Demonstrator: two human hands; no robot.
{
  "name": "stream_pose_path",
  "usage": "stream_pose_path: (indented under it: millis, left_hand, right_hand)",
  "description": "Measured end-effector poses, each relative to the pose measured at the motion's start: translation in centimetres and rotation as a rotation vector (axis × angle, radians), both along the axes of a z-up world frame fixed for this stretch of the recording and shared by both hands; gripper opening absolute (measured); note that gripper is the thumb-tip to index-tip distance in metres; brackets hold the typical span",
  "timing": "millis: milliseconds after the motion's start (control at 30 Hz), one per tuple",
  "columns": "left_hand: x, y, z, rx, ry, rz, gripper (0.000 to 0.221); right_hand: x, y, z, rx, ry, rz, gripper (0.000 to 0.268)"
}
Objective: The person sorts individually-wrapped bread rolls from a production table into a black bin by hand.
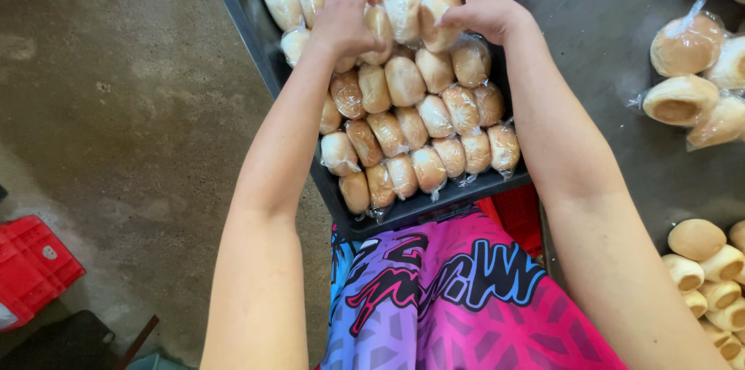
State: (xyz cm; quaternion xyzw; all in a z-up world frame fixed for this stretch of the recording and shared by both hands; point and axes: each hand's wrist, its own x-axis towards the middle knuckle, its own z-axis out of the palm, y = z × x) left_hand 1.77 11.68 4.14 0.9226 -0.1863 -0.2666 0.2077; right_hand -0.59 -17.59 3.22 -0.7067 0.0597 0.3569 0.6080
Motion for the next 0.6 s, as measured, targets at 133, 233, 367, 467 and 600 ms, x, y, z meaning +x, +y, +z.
stream_pose_path:
  millis: [133,233,367,467,600]
  left_hand:
    - [1.5,-2.6,-1.2,-0.257,-0.118,-0.013,0.107]
    - [0.9,-4.1,-1.3,-0.106,-0.002,-0.061,0.095]
    - [0.5,-4.1,0.1,-0.071,-0.026,-0.02,0.082]
    - [-0.2,-4.4,2.0,0.063,0.06,-0.098,0.088]
    - [0.2,-7.0,2.9,-0.07,-0.109,-0.211,0.112]
  right_hand:
    - [-1.5,1.6,0.7,-0.375,-0.12,-0.011,0.07]
    - [-1.8,2.4,2.4,-0.727,-0.132,0.077,0.072]
    - [-2.7,2.2,2.9,-0.71,-0.264,-0.131,0.071]
    - [-3.8,3.7,1.4,-0.823,-0.495,-0.216,0.072]
    - [-3.7,4.7,2.0,-0.73,-0.373,-0.126,0.065]
